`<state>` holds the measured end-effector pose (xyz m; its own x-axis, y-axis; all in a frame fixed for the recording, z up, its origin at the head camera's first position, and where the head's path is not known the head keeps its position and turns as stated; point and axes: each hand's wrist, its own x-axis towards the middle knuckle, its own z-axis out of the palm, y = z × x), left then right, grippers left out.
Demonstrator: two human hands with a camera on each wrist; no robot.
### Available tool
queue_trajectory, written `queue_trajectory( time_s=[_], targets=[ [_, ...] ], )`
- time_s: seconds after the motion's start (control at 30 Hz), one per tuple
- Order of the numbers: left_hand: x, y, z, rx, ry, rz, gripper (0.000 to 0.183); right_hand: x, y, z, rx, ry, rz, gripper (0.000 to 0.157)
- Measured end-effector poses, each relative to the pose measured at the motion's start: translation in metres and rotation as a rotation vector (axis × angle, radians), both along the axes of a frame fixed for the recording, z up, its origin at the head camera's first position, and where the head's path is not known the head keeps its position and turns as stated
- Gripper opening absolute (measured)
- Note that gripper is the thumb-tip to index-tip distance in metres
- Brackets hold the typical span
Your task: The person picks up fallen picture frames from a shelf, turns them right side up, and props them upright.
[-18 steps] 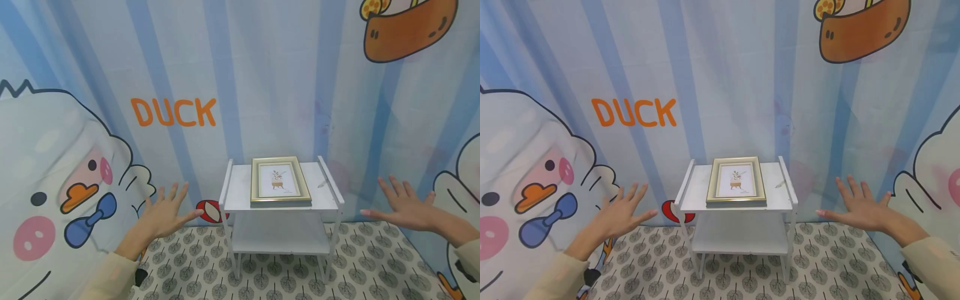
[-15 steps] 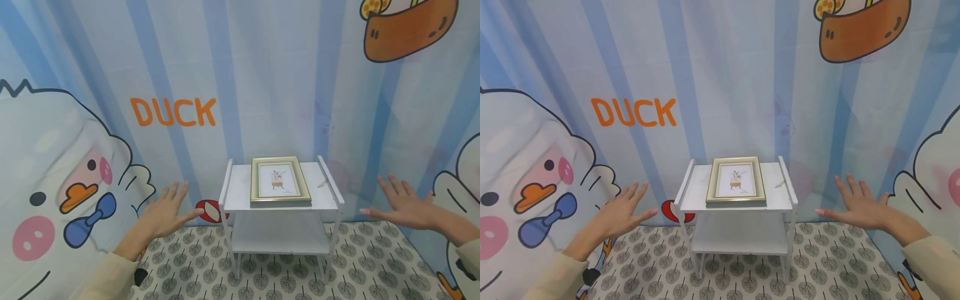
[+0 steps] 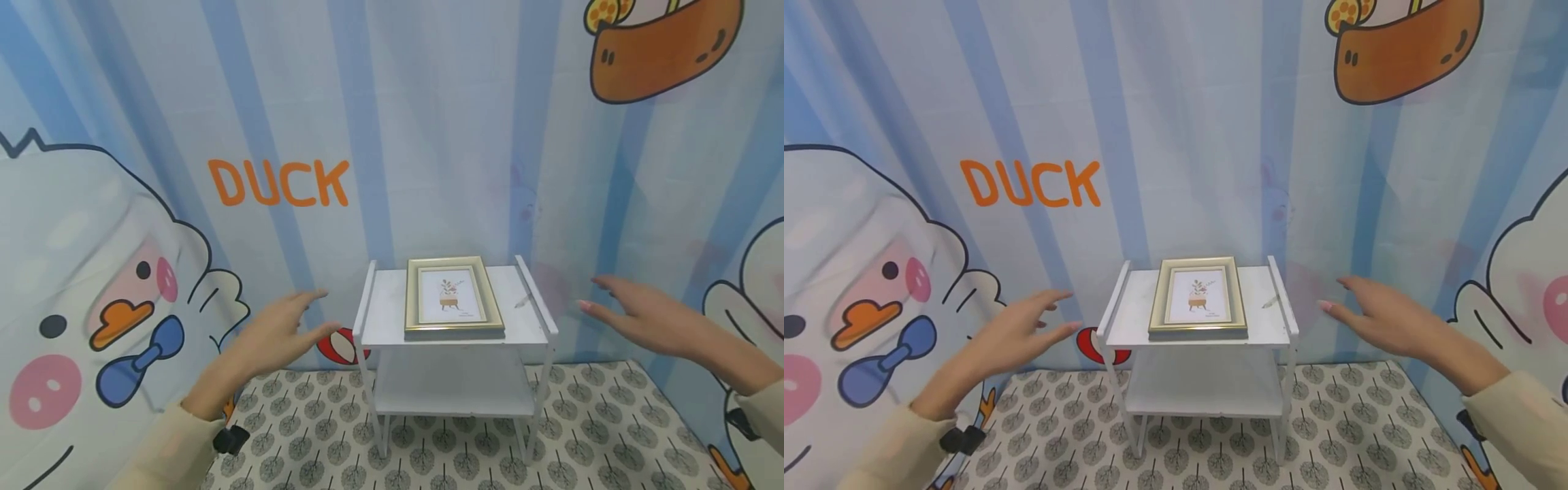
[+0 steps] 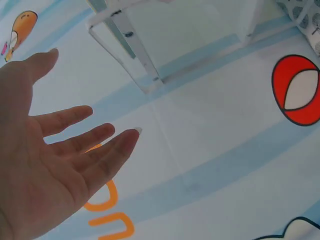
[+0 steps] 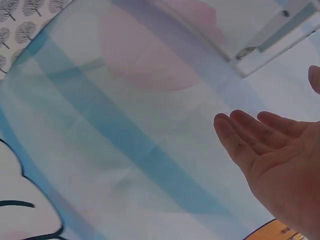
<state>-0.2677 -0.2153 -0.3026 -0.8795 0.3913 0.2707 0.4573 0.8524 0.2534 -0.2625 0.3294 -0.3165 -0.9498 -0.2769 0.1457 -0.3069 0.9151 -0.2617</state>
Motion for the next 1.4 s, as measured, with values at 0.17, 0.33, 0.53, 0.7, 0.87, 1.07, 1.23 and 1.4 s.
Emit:
queue_trajectory(
  time_s=[0.17,0.33,0.53,0.7,0.87,1.07,1.23,1.4],
  targets=[
    [-0.004,0.022,0.009,0.014,0.040,-0.052,0.055,0.009,-0.029,0.017,0.025,0.078,0.054,0.080],
    [-0.010,0.040,0.019,0.007,0.045,-0.038,0.048,0.011,-0.053,0.025,0.055,0.099,0.100,0.086],
    [-0.019,0.059,0.028,-0.012,-0.043,-0.048,0.049,0.006,-0.073,0.029,0.037,0.075,0.162,0.089],
    [-0.034,0.076,0.033,-0.027,-0.101,-0.097,0.055,-0.006,-0.087,0.035,0.074,0.026,0.183,0.094],
    [-0.052,0.092,0.041,-0.071,-0.139,-0.104,0.062,-0.019,-0.099,0.042,0.111,-0.054,0.157,0.099],
    [-0.074,0.110,0.042,-0.105,-0.219,-0.056,0.067,-0.037,-0.115,0.045,0.133,-0.117,0.132,0.097],
    [-0.086,0.125,0.036,-0.113,-0.258,-0.051,0.070,-0.053,-0.124,0.043,0.178,-0.167,0.079,0.091],
    [-0.094,0.134,0.036,-0.132,-0.293,-0.062,0.065,-0.067,-0.126,0.039,0.194,-0.203,0.033,0.091]
  ],
)
